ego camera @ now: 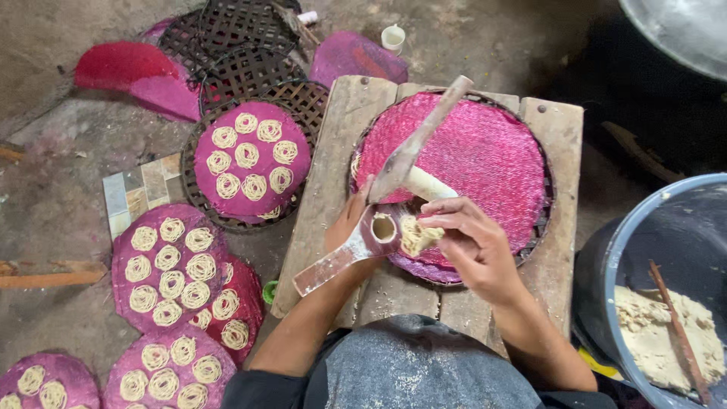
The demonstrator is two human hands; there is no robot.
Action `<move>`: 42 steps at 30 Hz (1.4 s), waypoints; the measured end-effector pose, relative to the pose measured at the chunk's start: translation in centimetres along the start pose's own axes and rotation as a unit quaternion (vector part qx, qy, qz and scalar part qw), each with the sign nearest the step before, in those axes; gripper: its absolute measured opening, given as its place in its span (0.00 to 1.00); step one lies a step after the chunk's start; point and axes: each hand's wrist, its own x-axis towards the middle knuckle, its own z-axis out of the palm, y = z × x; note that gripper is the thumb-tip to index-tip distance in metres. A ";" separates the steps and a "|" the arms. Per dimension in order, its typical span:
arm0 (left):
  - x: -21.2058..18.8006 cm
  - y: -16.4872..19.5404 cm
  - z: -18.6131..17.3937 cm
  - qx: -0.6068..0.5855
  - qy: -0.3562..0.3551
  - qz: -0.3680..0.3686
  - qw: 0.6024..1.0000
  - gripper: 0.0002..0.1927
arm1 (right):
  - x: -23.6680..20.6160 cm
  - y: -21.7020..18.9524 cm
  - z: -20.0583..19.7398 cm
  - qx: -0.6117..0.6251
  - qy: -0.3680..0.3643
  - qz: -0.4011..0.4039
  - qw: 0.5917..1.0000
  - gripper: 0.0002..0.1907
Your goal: The person sits on the floor and uses a manual dough press to extrude dough into noodle nests onto round pink trays. They reload dough from a basin, press strands onto the tray, cut the strands free by hand, and fill tray after tray.
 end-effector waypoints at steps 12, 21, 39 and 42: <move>2.6 11.8 5.8 -0.105 -0.041 0.169 0.979 0.32 | -6.9 -6.2 -4.2 -0.427 0.205 -0.181 0.862 0.26; 2.0 17.0 9.2 -0.129 -0.107 0.180 0.969 0.41 | -11.2 -4.9 -8.7 -0.342 0.231 -0.033 0.910 0.32; 3.4 15.6 7.8 -0.125 -0.011 0.198 0.972 0.43 | -10.6 -3.5 -7.5 -0.210 0.271 0.017 0.939 0.36; 3.5 15.6 7.4 -0.113 -0.067 0.118 0.984 0.43 | -10.2 -3.7 -6.3 -0.205 0.223 0.035 0.953 0.39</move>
